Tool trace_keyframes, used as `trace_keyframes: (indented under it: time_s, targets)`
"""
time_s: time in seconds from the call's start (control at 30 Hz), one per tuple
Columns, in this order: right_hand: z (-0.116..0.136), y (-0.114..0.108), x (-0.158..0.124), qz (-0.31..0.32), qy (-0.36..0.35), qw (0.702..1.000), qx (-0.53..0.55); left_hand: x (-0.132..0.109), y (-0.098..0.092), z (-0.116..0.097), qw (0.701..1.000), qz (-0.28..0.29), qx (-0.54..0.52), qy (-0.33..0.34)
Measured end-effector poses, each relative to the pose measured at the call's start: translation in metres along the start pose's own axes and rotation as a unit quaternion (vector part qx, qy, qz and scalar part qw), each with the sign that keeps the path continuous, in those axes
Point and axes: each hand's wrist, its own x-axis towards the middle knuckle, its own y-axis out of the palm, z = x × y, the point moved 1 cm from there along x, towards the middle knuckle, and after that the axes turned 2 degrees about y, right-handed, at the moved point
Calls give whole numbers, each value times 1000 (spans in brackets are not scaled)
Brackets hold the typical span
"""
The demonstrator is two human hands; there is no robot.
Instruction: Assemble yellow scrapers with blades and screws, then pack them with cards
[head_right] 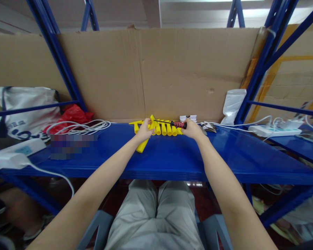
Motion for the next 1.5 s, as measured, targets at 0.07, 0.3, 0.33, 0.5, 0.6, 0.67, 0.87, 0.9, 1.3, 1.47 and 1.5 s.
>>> trace_keyframes:
  time_s: [0.07, 0.3, 0.33, 0.5, 0.6, 0.67, 0.87, 0.9, 1.3, 1.47, 1.5]
  targets:
    - [0, 1, 0, -2, 9, 1000, -13, 0, 0, 0, 1000, 4, 3, 4]
    - [2, 2, -3, 19, 18, 1000, -10, 1, 0, 1, 1000, 1, 8, 14]
    - [3, 2, -3, 18, 11, 1000, -4, 2, 0, 2, 1000, -3, 6, 16]
    - [2, 0, -1, 13, -15, 1000, 16, 3, 1, 5, 999, -20, 6, 28]
    - [1, 1, 0, 9, -10, 1000, 4, 3, 2, 5, 999, -20, 11, 31]
    - [1, 2, -1, 13, 2, 1000, -9, 2, 1, 3, 999, -16, 13, 33]
    - [4, 3, -4, 31, 4, 1000, -2, -1, -2, -4, 1000, -7, 19, 18]
    - [4, 3, -4, 30, -3, 1000, 4, -1, -2, -4, 1000, -6, 18, 15]
    - [3, 5, -3, 19, 21, 1000, -10, 3, 1, 3, 1000, -13, 17, 20]
    - [4, 4, -5, 26, 18, 1000, 3, 2, 0, 1, 1000, -8, 18, 16]
    - [4, 4, -4, 28, 10, 1000, 10, 2, 0, 1, 1000, -7, 17, 14]
